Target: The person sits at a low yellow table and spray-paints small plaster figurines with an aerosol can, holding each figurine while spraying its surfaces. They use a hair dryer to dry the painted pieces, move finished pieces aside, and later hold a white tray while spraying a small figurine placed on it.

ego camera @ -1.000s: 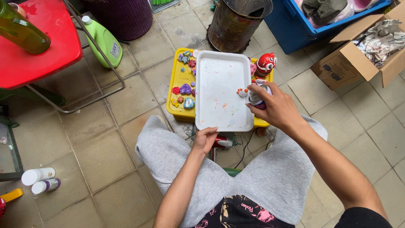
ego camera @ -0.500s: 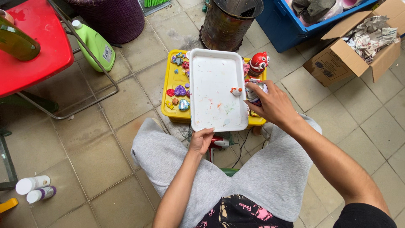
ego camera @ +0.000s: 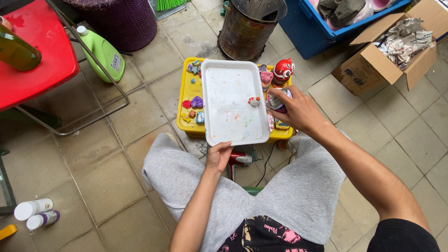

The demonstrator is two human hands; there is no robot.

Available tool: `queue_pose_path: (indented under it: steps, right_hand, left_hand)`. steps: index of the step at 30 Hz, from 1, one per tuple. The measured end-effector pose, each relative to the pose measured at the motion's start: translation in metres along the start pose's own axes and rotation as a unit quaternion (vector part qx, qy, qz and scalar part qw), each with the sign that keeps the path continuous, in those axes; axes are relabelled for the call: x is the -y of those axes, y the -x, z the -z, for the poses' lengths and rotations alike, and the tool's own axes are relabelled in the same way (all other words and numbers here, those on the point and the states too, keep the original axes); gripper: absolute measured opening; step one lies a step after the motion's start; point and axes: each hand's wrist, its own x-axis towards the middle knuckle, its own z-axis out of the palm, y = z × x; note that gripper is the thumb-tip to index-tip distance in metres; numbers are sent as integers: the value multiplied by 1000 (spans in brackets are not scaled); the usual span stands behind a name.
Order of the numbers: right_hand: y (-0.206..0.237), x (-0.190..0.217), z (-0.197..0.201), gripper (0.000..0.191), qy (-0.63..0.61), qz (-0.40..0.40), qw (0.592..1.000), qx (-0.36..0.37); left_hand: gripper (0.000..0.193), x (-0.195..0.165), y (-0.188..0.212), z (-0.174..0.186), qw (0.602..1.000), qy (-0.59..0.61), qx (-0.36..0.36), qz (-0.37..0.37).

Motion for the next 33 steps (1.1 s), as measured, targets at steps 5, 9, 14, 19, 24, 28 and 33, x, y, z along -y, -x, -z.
queue_pose_path:
  steps: [5,9,14,19,24,28,33]
  right_hand:
    - [-2,0,-5,58,-1,-2,1000,-6]
    - [-5,0,-7,60,20,3,1000,17]
    - [-4,-3,-8,60,-26,-52,997,43]
    - [-12,-15,-6,67,-130,-91,987,4]
    - [-18,-21,2,65,-156,-71,985,31]
    - [-18,-19,9,64,-107,-96,987,77]
    - [-17,-21,9,66,-118,-76,989,49]
  left_hand:
    - [66,-2,-2,-1,1000,11,-9,3]
    - [66,-4,-1,-5,1000,9,-10,-3]
    - [68,-6,0,-9,1000,10,-8,-11]
    - [69,-8,-1,-9,1000,30,-3,-4]
    - [70,-9,-1,-12,1000,23,-12,-8]
    - [70,-9,-1,-13,999,30,-11,-1]
    - [72,-11,0,-13,999,30,-18,-7]
